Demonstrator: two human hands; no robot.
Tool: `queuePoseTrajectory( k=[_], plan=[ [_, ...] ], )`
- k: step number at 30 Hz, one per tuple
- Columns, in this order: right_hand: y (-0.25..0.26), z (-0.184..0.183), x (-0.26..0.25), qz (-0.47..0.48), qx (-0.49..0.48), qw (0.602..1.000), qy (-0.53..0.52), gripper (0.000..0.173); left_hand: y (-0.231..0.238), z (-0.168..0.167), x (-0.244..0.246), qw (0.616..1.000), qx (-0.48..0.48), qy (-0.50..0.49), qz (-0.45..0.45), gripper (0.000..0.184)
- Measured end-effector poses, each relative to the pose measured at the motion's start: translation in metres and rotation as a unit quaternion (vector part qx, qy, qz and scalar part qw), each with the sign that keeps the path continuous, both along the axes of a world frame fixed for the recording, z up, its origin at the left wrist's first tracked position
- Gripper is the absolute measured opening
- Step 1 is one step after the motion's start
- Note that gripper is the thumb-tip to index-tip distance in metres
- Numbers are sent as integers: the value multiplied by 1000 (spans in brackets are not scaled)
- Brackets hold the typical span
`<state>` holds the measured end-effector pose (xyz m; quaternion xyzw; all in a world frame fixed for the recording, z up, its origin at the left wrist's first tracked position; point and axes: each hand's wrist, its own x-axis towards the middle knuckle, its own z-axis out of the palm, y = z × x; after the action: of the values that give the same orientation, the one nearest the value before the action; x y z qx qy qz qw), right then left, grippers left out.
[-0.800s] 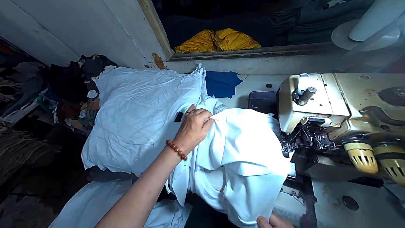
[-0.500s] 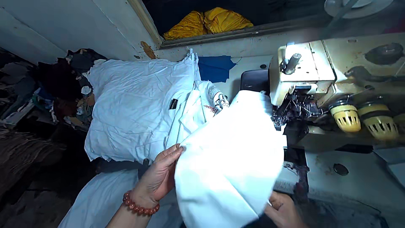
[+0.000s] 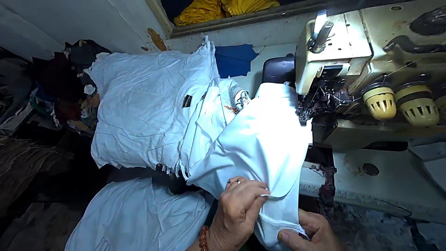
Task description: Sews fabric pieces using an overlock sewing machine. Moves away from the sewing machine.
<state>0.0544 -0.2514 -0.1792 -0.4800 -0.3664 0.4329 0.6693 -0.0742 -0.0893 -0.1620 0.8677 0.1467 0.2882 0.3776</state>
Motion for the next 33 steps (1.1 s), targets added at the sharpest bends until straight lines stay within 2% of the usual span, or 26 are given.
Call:
queuePoseTrajectory(
  k=[1, 3, 4, 6, 8, 10, 13, 18, 20, 23, 26, 33],
  plan=[
    [1, 0, 0, 5, 0, 1000, 10, 14, 0, 5, 6, 995, -96, -6, 33, 20],
    [2, -4, 2, 13, 6, 999, 30, 15, 11, 20, 17, 961, -259, -30, 96, 16],
    [1, -7, 3, 15, 10, 999, 35, 15, 19, 30, 20, 952, -281, -53, 106, 10],
    [-3, -12, 5, 14, 11, 999, 43, 15, 29, 49, 20, 976, -200, -62, 61, 4],
    [-8, -13, 6, 9, 9, 999, 43, 18, 22, 62, 17, 995, -92, -20, -45, 11],
    [-11, -15, 9, 2, 11, 999, 31, 17, 5, 63, 19, 991, -24, 34, -128, 12],
    [-14, -20, 15, -27, 13, 999, 35, 19, -7, 45, 30, 979, 76, 81, -169, 15],
    [1, -3, 32, -101, -11, 994, 44, 28, 7, 39, 71, 963, 230, 56, -130, 17],
    [14, 9, 40, -137, -29, 989, 52, 35, 15, 40, 88, 959, 264, 45, -97, 18],
    [36, 16, 49, -172, -14, 983, 68, 37, 23, 44, 106, 964, 258, 53, -49, 17],
    [52, 18, 49, -204, 17, 972, 118, 27, 27, 46, 111, 964, 258, 54, -29, 15],
    [59, 21, 41, -211, 14, 970, 118, 26, 27, 42, 113, 956, 290, 42, 6, 15]
  ],
)
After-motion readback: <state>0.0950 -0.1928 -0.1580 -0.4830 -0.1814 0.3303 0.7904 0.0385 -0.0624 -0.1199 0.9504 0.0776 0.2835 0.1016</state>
